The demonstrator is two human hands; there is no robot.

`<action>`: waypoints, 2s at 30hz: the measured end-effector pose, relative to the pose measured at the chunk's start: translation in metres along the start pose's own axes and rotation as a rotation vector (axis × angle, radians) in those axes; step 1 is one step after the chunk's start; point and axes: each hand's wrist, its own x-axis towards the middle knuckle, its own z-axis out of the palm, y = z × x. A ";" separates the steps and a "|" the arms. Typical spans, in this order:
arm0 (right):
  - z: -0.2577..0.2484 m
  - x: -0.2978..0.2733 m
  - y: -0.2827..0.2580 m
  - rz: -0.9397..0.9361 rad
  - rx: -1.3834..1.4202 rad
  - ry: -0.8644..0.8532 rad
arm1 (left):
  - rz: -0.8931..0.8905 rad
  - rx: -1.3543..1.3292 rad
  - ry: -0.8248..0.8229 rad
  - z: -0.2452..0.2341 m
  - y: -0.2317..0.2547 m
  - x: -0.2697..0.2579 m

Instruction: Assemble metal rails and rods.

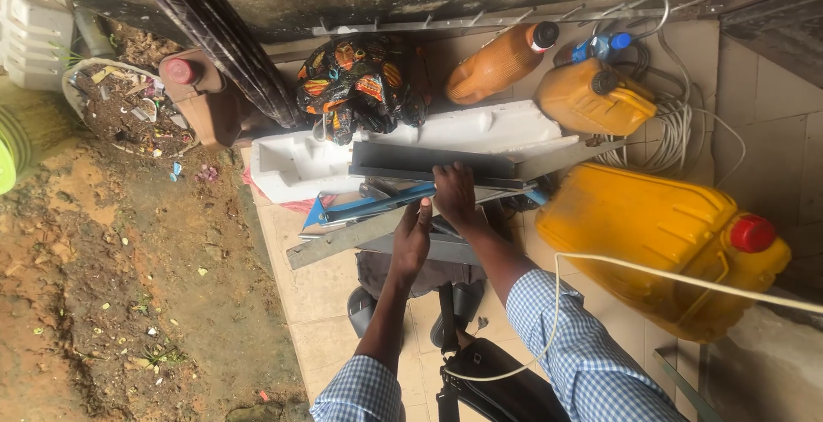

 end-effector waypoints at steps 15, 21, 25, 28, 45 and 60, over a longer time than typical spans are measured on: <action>-0.123 -0.066 -0.045 -0.168 0.176 -0.045 | 0.028 -0.121 -0.021 0.007 0.015 -0.046; -0.197 -0.095 -0.067 -0.150 0.244 0.028 | -0.065 -0.058 -0.013 0.031 0.052 -0.101; -0.251 -0.116 -0.087 -0.137 0.298 0.041 | -0.004 -0.090 -0.023 0.041 0.091 -0.136; -0.289 -0.132 -0.104 -0.113 0.368 0.069 | 0.019 -0.117 -0.043 0.044 0.110 -0.159; -0.426 -0.213 -0.163 -0.057 0.353 0.332 | 0.084 -0.145 -0.194 0.050 0.165 -0.248; -0.447 -0.270 -0.262 0.173 0.215 0.440 | 0.099 -0.036 -0.608 0.007 0.244 -0.308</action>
